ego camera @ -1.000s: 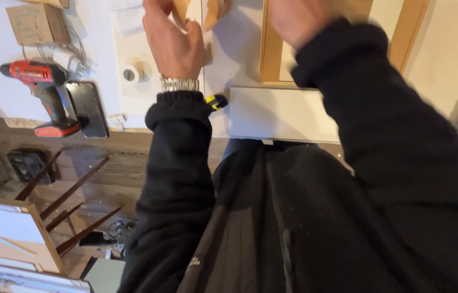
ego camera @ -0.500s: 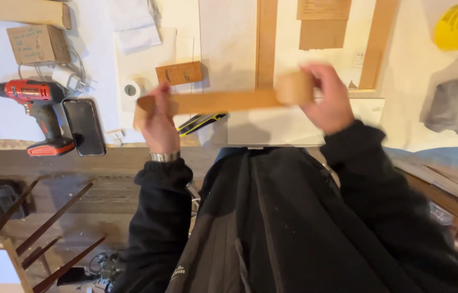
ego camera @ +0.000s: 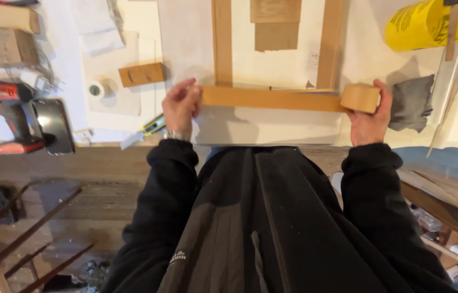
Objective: The recorder is applying brown adhesive tape to the back of a picture frame to seal the backing.
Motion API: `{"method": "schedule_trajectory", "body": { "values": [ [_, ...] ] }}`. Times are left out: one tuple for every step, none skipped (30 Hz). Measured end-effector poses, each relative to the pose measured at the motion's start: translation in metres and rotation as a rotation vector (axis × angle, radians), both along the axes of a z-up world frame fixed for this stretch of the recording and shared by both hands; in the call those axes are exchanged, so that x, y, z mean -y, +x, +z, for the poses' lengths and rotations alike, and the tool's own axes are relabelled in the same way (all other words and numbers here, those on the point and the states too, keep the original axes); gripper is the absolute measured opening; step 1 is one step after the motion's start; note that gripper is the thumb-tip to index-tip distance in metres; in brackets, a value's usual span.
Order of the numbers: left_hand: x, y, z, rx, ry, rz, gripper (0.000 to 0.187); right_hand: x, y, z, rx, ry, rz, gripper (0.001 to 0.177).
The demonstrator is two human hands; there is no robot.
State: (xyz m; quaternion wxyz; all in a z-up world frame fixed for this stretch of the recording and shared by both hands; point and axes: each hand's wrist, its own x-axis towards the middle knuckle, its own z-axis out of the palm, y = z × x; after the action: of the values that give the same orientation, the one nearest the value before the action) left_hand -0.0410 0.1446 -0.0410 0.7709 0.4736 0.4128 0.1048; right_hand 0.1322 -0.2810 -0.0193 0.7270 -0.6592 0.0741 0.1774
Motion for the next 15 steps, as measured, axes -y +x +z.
{"method": "schedule_trajectory", "body": {
  "values": [
    [0.001,0.001,-0.006,0.021,0.054,-0.02,0.028,0.008,0.008,-0.006,0.001,0.087,-0.033,0.064],
    [0.001,0.002,-0.012,0.041,0.108,-0.041,0.027,0.015,0.016,-0.012,0.002,0.175,-0.067,0.063],
    [0.003,0.007,-0.011,0.039,0.111,-0.033,0.027,0.024,0.023,-0.021,0.0,0.178,-0.06,0.063],
    [0.005,0.013,-0.01,-0.029,0.164,-0.082,0.025,0.032,0.031,-0.031,0.028,0.186,-0.018,0.063],
    [0.004,0.02,-0.01,-0.094,0.218,-0.131,0.023,0.039,0.04,-0.04,0.06,0.196,0.022,0.064],
    [0.006,0.028,-0.007,-0.094,0.222,-0.125,0.023,0.04,0.051,-0.044,0.061,0.201,0.028,0.064],
    [0.011,0.028,-0.003,-0.128,0.289,-0.128,0.017,0.044,0.055,-0.047,0.042,0.261,0.078,0.065],
    [0.015,0.027,0.001,-0.162,0.355,-0.133,0.012,0.047,0.058,-0.05,0.023,0.323,0.127,0.068],
    [0.018,0.025,0.003,-0.175,0.354,-0.129,0.012,0.041,0.058,-0.037,0.009,0.323,0.131,0.068],
    [0.02,0.024,0.006,-0.195,0.4,-0.131,0.012,0.033,0.057,-0.023,-0.134,0.331,0.15,0.06],
    [0.018,0.031,0.009,-0.198,0.452,-0.135,0.013,0.023,0.064,-0.009,-0.262,0.341,0.164,0.055],
    [0.019,0.029,0.009,-0.196,0.457,-0.134,0.013,0.023,0.065,-0.006,-0.259,0.345,0.166,0.055],
    [0.017,0.028,0.009,-0.178,0.437,-0.091,0.012,0.02,0.068,-0.005,-0.316,0.33,0.137,0.054],
    [0.014,0.026,0.008,-0.159,0.417,-0.048,0.012,0.016,0.071,-0.004,-0.373,0.314,0.108,0.054],
    [0.014,0.022,0.01,-0.165,0.419,-0.049,0.012,0.02,0.071,-0.002,-0.378,0.317,0.107,0.054]
  ]
}}
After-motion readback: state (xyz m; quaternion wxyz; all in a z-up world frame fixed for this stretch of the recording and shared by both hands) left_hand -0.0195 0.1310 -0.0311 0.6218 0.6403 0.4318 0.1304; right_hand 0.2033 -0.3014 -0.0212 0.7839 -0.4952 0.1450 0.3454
